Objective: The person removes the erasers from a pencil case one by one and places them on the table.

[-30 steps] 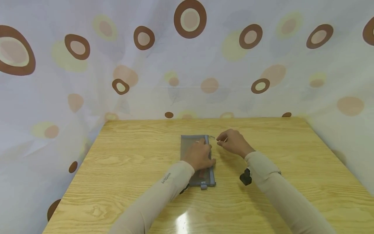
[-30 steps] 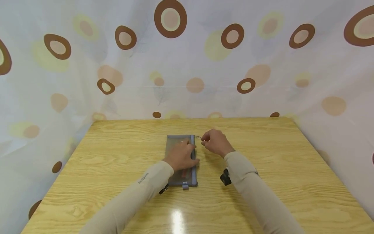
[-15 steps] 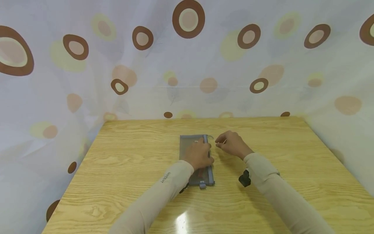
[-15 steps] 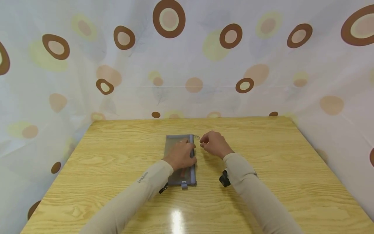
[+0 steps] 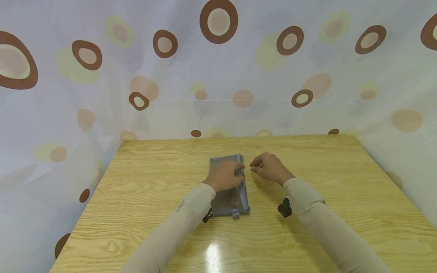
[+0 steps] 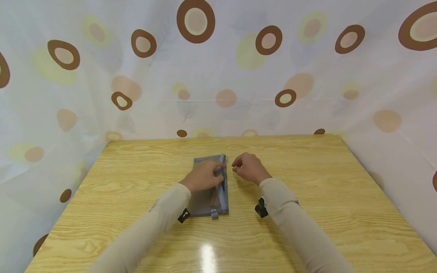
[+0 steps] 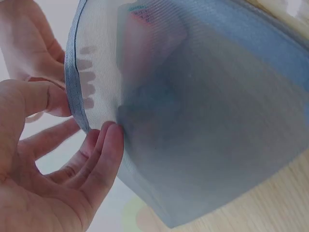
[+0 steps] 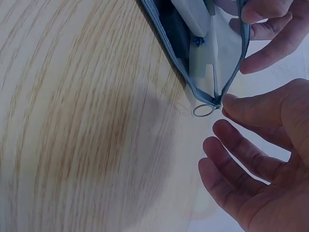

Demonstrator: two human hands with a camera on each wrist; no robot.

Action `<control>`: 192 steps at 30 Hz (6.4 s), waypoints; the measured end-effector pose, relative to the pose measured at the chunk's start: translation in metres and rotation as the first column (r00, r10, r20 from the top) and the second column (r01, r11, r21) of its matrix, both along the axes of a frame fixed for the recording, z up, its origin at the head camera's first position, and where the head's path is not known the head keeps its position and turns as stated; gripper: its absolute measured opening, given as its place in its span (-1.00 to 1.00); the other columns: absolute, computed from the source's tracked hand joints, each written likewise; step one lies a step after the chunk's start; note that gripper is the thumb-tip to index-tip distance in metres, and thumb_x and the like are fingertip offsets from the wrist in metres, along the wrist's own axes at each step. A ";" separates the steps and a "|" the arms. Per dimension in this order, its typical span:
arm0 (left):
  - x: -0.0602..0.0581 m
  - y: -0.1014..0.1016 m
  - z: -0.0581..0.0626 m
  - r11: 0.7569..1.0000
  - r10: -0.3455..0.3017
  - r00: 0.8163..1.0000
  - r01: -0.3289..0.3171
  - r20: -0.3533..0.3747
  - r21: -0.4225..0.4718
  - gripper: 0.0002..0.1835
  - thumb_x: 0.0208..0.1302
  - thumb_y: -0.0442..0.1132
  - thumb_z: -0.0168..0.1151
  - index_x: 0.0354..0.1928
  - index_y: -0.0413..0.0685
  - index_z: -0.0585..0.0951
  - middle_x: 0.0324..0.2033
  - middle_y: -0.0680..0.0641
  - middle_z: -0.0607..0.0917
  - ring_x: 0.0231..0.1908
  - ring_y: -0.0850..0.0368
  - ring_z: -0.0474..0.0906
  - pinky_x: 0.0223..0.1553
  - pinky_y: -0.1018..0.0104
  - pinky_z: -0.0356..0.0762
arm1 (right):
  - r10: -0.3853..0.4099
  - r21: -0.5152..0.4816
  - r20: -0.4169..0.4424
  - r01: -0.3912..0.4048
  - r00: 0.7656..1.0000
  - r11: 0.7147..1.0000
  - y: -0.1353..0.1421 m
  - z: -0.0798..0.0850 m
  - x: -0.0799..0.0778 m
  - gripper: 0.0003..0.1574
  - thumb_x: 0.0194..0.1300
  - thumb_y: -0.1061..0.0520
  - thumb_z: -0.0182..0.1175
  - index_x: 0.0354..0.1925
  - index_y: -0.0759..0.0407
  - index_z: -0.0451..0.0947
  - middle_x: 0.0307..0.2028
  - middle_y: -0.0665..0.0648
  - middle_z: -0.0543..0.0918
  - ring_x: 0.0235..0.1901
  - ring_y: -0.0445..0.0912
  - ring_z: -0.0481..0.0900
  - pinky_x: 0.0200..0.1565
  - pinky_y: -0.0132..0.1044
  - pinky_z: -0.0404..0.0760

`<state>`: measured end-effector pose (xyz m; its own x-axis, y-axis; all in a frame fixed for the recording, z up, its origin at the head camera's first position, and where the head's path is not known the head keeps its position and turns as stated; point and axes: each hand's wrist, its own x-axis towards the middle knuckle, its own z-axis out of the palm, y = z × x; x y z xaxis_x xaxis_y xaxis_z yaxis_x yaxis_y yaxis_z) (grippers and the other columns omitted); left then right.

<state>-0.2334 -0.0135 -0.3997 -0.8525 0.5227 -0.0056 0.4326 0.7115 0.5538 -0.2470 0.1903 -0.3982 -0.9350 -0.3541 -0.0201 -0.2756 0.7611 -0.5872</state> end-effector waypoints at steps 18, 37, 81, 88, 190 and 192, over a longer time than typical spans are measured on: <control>-0.002 -0.015 -0.001 0.990 0.021 0.996 -0.033 0.086 0.137 -0.71 0.33 -0.20 0.32 0.04 -0.13 0.66 -0.28 0.02 0.64 -0.32 0.15 0.56 -0.29 0.29 0.56 | 0.022 0.005 0.035 -0.023 0.999 1.000 -0.015 -0.010 -0.001 -0.76 0.36 0.22 0.33 -0.07 0.34 0.74 -0.14 0.24 0.77 -0.21 0.07 0.71 -0.13 0.02 0.69; -0.004 -0.020 -0.005 0.978 0.036 0.995 -0.054 0.093 0.200 -0.80 0.28 -0.18 0.33 -0.12 -0.10 0.64 -0.35 0.03 0.66 -0.39 0.15 0.57 -0.35 0.31 0.55 | 0.098 0.037 -0.007 -0.098 0.995 0.995 -0.020 -0.032 -0.004 -0.87 0.28 0.26 0.36 -0.22 0.29 0.80 -0.20 0.19 0.80 -0.04 0.16 0.71 0.02 0.10 0.64; 0.006 -0.042 0.009 0.987 0.046 0.998 -0.051 0.032 0.153 -0.71 0.45 -0.36 0.07 0.11 -0.10 0.63 -0.59 0.04 0.52 -0.71 0.25 0.31 -0.62 0.40 0.33 | -0.019 0.199 0.075 0.004 0.997 0.980 -0.032 -0.026 -0.007 -0.92 0.17 0.27 0.44 -0.29 0.19 0.80 -0.28 0.11 0.80 -0.19 0.08 0.74 -0.11 0.04 0.70; 0.008 -0.043 0.010 0.988 0.063 0.998 -0.066 0.026 0.143 -0.61 0.41 -0.36 0.07 0.22 -0.22 0.62 -0.71 0.09 0.36 -0.76 0.29 0.17 -0.69 0.44 0.21 | -0.008 0.226 0.069 -0.007 0.998 0.974 -0.033 -0.025 -0.007 -0.91 0.19 0.25 0.45 -0.27 0.18 0.80 -0.25 0.11 0.79 -0.17 0.09 0.73 -0.07 0.04 0.69; 0.010 -0.097 -0.038 0.939 -0.094 0.848 -0.099 0.521 0.330 0.13 0.22 -0.22 0.50 0.62 -0.18 -0.08 0.38 -0.24 0.33 0.09 -0.02 0.62 0.10 0.08 0.60 | 0.216 -0.003 0.123 -0.217 0.969 0.976 -0.023 -0.002 0.006 -0.43 0.21 0.08 0.50 0.09 0.38 0.65 0.02 0.31 0.68 -0.14 0.10 0.67 -0.12 -0.07 0.69; 0.009 -0.097 -0.038 0.940 -0.093 0.847 -0.100 0.524 0.327 0.13 0.22 -0.22 0.50 0.62 -0.18 -0.09 0.37 -0.24 0.35 0.09 -0.02 0.62 0.10 0.08 0.60 | 0.210 0.000 0.117 -0.211 0.971 0.977 -0.024 -0.004 0.007 -0.38 0.17 0.07 0.52 0.10 0.40 0.64 0.01 0.31 0.68 -0.17 0.08 0.67 -0.12 -0.07 0.68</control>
<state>-0.2240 -0.1103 -0.4379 -0.7710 0.5720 -0.2799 0.0058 0.4458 0.8951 -0.2405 0.1667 -0.4022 -0.8306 -0.5415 -0.1297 -0.3608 0.7009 -0.6153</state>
